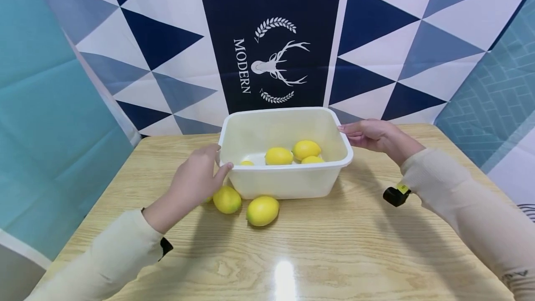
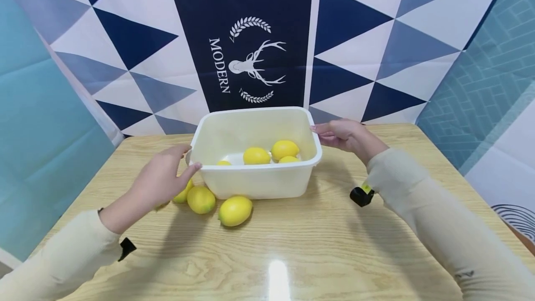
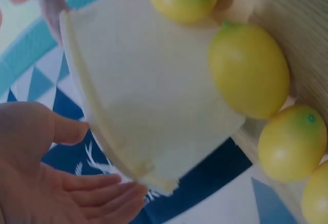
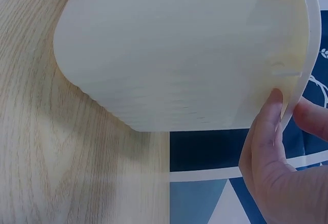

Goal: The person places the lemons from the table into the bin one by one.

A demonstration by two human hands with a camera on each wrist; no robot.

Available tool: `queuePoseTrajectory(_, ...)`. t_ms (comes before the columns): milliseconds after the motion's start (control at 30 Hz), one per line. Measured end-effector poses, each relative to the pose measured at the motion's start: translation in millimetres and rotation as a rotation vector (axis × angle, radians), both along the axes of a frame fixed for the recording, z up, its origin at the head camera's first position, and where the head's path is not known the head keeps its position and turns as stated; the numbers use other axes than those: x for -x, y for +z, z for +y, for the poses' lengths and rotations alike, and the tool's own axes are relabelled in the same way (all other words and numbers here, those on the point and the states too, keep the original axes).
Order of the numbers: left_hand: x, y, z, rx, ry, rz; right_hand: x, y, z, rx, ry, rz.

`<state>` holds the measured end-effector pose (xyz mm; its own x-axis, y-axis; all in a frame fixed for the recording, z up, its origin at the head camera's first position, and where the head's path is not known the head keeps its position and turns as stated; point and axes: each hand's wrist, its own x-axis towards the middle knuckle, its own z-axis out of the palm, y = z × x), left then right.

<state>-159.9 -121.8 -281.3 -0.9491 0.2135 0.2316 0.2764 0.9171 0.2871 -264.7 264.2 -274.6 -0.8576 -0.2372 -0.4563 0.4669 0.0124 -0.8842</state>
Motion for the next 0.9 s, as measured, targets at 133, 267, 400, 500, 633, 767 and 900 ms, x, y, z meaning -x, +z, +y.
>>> queuePoseTrajectory(133,-13.2,-11.7,9,0.083,-0.049,0.220,-1.1,-0.7,-1,0.000,0.003,0.015)
queuePoseTrajectory(267,-23.5,-30.6,17,0.145,-0.149,0.439,-2.6,-1.3,-3,-0.020,0.001,0.037)
queuePoseTrajectory(400,-31.2,-53.1,24,0.199,-0.285,0.669,-3.6,-1.7,-4,-0.024,-0.004,0.041)
queuePoseTrajectory(500,-35.3,-66.8,28,0.257,-0.345,0.797,-4.7,-2.0,-4,-0.023,-0.005,0.040)
queuePoseTrajectory(633,-38.7,-79.4,32,0.316,-0.381,0.824,-5.8,-2.4,-3,-0.023,-0.003,0.039)
queuePoseTrajectory(767,-40.3,-88.1,35,0.338,-0.385,0.754,-5.3,-2.7,-3,-0.017,0.004,0.036)
queuePoseTrajectory(900,-40.8,-93.7,40,0.392,-0.370,0.687,-4.1,-2.3,-2,-0.013,0.002,0.034)
